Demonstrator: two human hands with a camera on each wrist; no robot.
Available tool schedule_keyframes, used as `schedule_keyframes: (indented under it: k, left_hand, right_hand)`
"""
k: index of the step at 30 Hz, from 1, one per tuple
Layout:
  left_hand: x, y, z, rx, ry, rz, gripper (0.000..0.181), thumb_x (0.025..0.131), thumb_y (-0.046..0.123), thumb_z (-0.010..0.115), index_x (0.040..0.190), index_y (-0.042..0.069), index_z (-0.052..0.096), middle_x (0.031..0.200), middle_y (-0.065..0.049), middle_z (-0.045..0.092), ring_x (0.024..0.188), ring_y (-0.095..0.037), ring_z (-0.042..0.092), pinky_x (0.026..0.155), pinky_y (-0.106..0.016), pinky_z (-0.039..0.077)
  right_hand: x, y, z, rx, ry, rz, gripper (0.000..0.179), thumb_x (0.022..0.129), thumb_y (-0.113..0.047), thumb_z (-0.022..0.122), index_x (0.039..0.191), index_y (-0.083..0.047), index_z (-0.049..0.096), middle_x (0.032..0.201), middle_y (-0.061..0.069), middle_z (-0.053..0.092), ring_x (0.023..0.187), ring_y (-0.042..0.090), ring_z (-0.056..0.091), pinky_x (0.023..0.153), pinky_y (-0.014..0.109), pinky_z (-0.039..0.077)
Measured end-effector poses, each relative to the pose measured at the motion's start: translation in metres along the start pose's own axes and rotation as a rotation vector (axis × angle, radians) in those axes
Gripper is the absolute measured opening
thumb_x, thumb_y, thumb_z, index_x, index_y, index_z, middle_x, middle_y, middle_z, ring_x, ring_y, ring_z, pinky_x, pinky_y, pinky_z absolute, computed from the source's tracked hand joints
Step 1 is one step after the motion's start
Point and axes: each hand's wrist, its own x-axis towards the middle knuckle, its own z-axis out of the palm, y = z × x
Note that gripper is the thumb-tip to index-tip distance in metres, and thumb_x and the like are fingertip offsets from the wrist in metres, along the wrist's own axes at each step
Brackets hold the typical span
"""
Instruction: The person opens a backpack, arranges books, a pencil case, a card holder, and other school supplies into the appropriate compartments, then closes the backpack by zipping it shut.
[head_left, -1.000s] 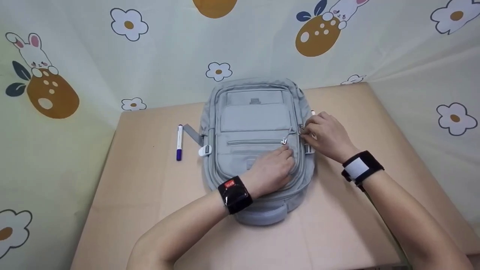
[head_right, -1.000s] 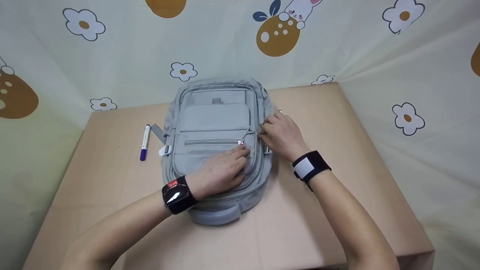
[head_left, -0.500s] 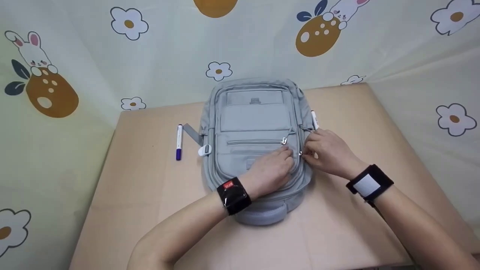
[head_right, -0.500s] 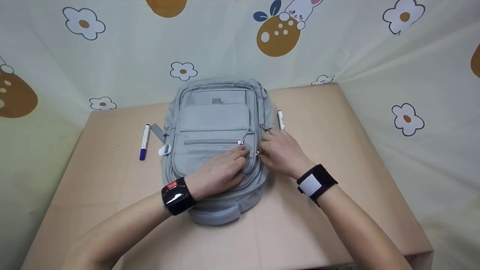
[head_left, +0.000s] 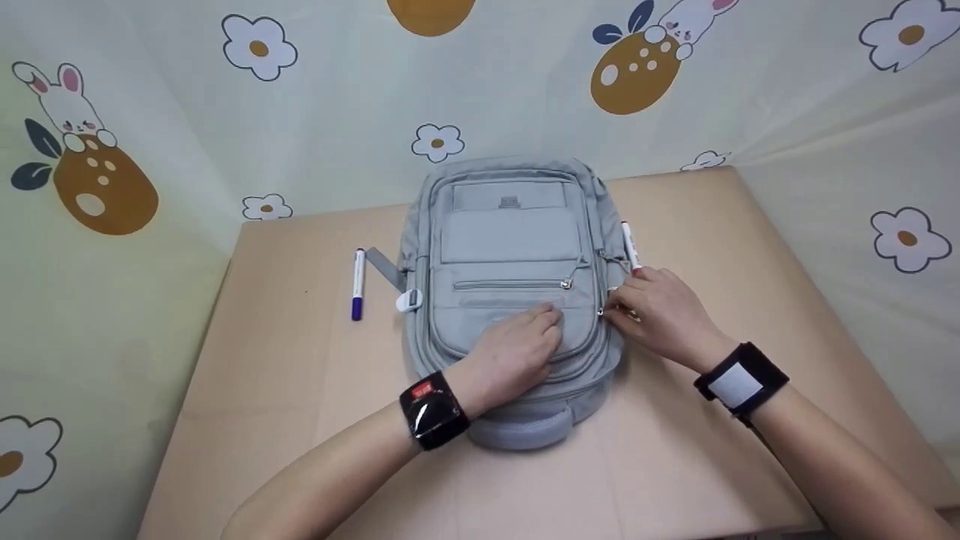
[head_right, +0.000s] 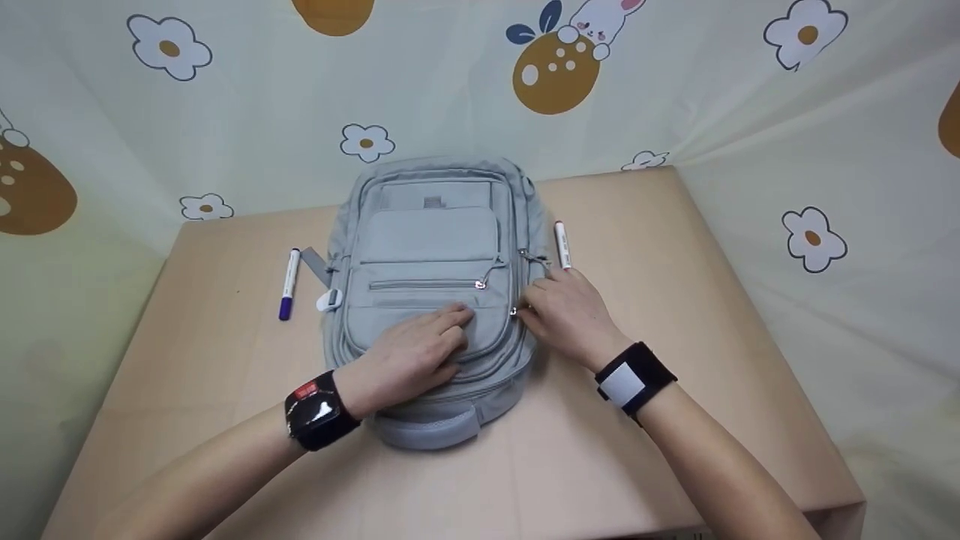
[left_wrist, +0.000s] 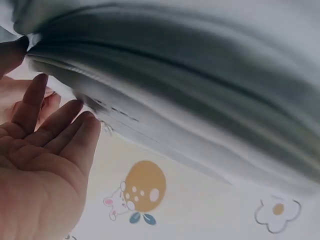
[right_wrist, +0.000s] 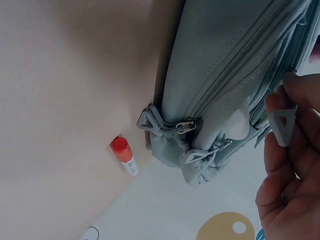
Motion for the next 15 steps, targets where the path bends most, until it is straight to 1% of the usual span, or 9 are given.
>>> schedule_keyframes:
  k: [2,6,8,11,13,15]
  left_hand:
    - [-0.012,-0.004,-0.001,0.007,0.037,0.0,0.03,0.097,0.017,0.064,0.123,0.002,0.065,0.143,-0.016,0.058,0.137,-0.03,0.05,0.113,-0.039,0.04]
    - [-0.031,-0.014,-0.001,0.04,0.104,-0.001,0.019,0.095,0.011,0.063,0.112,0.003,0.066,0.136,-0.015,0.062,0.132,-0.03,0.056,0.11,-0.038,0.043]
    - [-0.037,-0.019,-0.002,0.059,0.115,-0.008,0.015,0.093,0.011,0.066,0.106,0.003,0.065,0.134,-0.014,0.064,0.129,-0.029,0.058,0.108,-0.037,0.046]
    - [-0.043,-0.023,-0.003,0.083,0.107,-0.022,0.011,0.095,0.014,0.067,0.101,0.005,0.065,0.13,-0.012,0.066,0.126,-0.026,0.061,0.103,-0.035,0.049]
    - [-0.045,-0.024,-0.004,0.076,0.098,-0.032,0.012,0.098,0.017,0.067,0.099,0.005,0.065,0.129,-0.011,0.067,0.124,-0.024,0.062,0.102,-0.033,0.05]
    - [-0.048,-0.025,-0.004,0.056,0.102,-0.047,0.011,0.1,0.017,0.065,0.096,0.007,0.064,0.127,-0.009,0.068,0.123,-0.023,0.063,0.099,-0.032,0.052]
  right_hand:
    - [-0.001,-0.001,0.0,0.003,0.005,0.007,0.014,0.083,-0.015,0.084,0.091,-0.014,0.072,0.086,-0.002,0.07,0.081,0.025,0.056,0.064,0.038,0.04]
    - [-0.003,-0.003,-0.001,0.006,0.01,0.033,0.015,0.082,-0.014,0.085,0.092,-0.013,0.072,0.086,-0.002,0.07,0.08,0.024,0.055,0.064,0.036,0.039]
    - [-0.005,-0.005,-0.001,0.002,0.016,0.05,0.016,0.081,-0.014,0.085,0.091,-0.013,0.072,0.086,-0.001,0.07,0.08,0.024,0.054,0.065,0.036,0.039]
    - [-0.007,-0.007,-0.001,0.002,0.023,0.076,0.016,0.081,-0.014,0.085,0.09,-0.012,0.072,0.086,0.0,0.069,0.081,0.024,0.055,0.066,0.036,0.04]
    - [-0.007,-0.009,-0.001,0.013,0.022,0.09,0.015,0.081,-0.014,0.085,0.089,-0.012,0.072,0.087,0.0,0.068,0.082,0.024,0.055,0.068,0.037,0.041]
    - [-0.008,-0.012,0.0,0.034,0.017,0.105,0.014,0.082,-0.013,0.084,0.089,-0.012,0.072,0.087,0.0,0.067,0.084,0.023,0.056,0.069,0.037,0.041]
